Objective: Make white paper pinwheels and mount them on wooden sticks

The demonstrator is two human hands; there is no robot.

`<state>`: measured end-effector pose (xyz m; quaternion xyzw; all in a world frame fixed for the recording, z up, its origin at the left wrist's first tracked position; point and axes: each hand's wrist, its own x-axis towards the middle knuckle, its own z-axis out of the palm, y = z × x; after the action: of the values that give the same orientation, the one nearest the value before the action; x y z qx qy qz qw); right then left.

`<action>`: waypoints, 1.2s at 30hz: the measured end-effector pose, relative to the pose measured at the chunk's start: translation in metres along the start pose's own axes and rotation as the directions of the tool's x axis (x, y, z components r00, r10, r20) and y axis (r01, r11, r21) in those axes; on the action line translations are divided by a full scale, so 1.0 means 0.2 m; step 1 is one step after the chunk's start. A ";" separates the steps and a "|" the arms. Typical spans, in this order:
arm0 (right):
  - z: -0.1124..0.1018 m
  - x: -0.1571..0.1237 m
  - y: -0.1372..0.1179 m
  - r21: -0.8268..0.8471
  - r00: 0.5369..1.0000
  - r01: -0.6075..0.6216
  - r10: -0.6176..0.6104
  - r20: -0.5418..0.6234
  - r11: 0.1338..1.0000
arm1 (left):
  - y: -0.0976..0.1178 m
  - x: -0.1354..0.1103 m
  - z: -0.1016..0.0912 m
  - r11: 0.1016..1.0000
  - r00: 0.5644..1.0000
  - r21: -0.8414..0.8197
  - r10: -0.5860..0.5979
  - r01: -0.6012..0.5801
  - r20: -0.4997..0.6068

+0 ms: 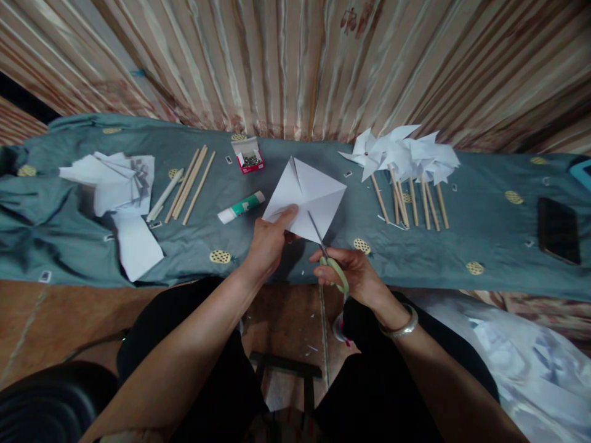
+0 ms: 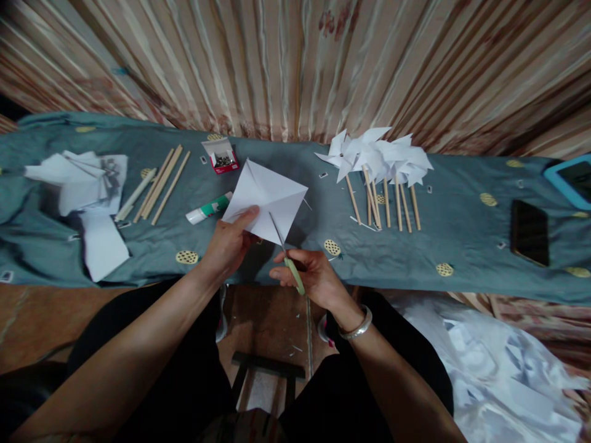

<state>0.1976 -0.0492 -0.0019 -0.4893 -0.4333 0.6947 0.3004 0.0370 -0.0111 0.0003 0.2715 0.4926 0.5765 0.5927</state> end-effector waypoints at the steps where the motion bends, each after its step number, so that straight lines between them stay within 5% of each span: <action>1: 0.00 0.00 0.00 -0.001 1.000 0.001 -0.001 -0.003 1.000 | 0.00 0.00 0.00 1.000 1.000 0.005 -0.002 0.002 -0.003; 14: 0.02 0.01 0.01 0.064 0.999 -0.013 0.016 -0.038 0.998 | 0.00 0.00 0.00 1.000 1.000 0.016 0.009 -0.009 -0.015; 20: 0.01 0.00 0.00 -0.030 1.000 0.005 -0.004 0.013 1.000 | 0.00 0.01 0.00 1.000 1.000 0.014 -0.004 0.004 -0.011; 28: -0.21 -0.07 -0.10 -0.233 0.974 -0.033 0.083 0.212 0.972 | 0.05 0.05 -0.03 0.997 0.999 -0.074 0.025 -0.028 -0.038; 32: -0.32 -0.10 -0.15 -0.223 0.989 -0.010 0.042 0.141 0.975 | 0.06 0.05 -0.03 0.996 0.999 -0.087 0.025 -0.027 -0.028; 36: -0.35 -0.07 -0.16 -0.234 0.981 0.160 -0.181 -0.070 0.959 | 0.04 0.03 -0.02 0.999 0.997 -0.034 -0.006 0.009 0.074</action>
<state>0.2686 -0.0253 0.0232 -0.5121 -0.5364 0.5892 0.3207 0.0283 -0.0045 0.0036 0.2804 0.4614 0.5723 0.6172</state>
